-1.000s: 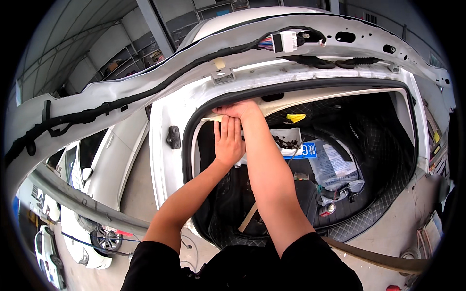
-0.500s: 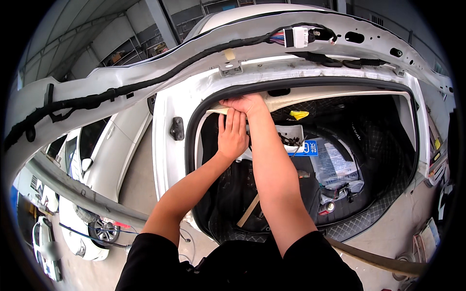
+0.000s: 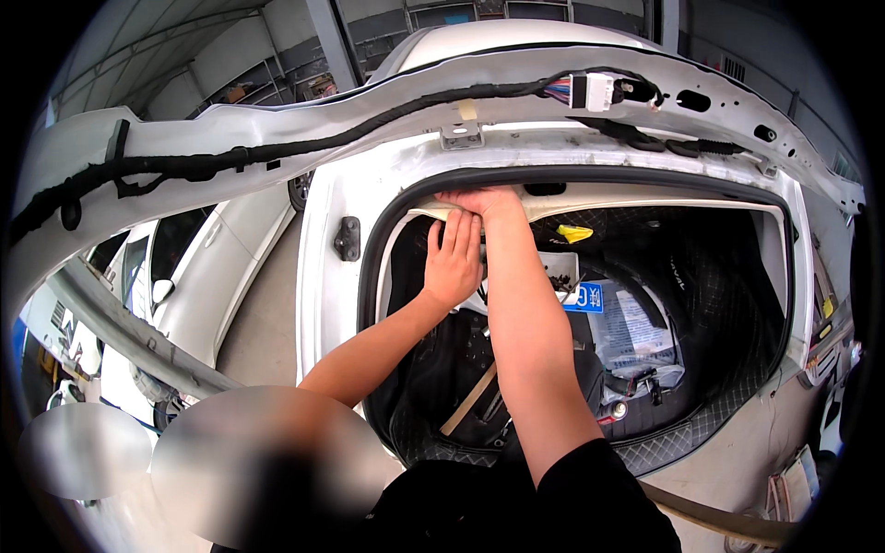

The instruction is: The person installs a rubber weather seal around the trunk opening of a white car. They press the seal into place along the top and sides of the trunk frame, adjusting it to fit the contours of the opening.

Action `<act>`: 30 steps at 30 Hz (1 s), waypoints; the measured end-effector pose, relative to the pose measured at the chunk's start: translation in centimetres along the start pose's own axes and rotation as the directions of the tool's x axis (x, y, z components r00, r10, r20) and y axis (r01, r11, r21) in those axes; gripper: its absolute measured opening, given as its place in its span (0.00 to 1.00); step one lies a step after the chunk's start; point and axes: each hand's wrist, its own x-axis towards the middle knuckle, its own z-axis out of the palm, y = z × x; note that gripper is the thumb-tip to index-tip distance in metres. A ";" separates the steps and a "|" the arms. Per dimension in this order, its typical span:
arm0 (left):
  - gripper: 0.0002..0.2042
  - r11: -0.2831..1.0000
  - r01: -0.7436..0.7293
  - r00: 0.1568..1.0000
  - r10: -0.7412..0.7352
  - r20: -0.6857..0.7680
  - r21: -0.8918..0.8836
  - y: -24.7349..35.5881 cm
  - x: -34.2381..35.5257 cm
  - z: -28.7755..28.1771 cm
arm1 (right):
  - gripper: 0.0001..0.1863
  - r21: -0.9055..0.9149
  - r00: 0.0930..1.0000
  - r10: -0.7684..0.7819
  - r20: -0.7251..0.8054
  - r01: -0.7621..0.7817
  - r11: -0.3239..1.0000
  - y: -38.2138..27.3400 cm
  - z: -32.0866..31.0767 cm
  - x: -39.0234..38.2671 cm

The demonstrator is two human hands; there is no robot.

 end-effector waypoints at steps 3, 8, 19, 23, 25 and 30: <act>0.24 1.000 0.005 1.000 -0.005 -0.017 0.000 0.2 0.0 0.1 | 0.24 0.024 0.998 0.064 -0.010 -0.064 0.998 -0.3 -0.3 0.7; 0.28 1.000 -0.002 0.999 0.002 -0.036 -0.014 -0.6 0.0 0.8 | 0.23 0.008 0.992 0.070 0.105 -0.071 0.997 -0.3 -1.4 1.2; 0.25 1.000 0.000 0.999 -0.001 -0.038 -0.019 -0.4 -0.1 0.3 | 0.20 0.020 0.997 0.067 0.046 -0.068 0.997 0.0 -1.6 1.1; 0.25 1.000 0.001 0.999 -0.001 -0.054 0.002 -0.3 0.0 0.4 | 0.23 0.039 0.997 0.046 -0.057 -0.044 0.998 0.0 0.1 0.1; 0.25 1.000 0.008 0.999 -0.008 -0.047 0.004 -0.3 -0.1 0.3 | 0.24 0.022 0.995 0.037 -0.097 -0.035 0.999 0.3 0.8 -0.2; 0.27 1.000 -0.003 0.999 0.002 -0.052 -0.005 -0.6 -0.2 0.8 | 0.22 -0.042 0.999 -0.031 -0.003 0.031 0.999 0.5 -0.6 0.6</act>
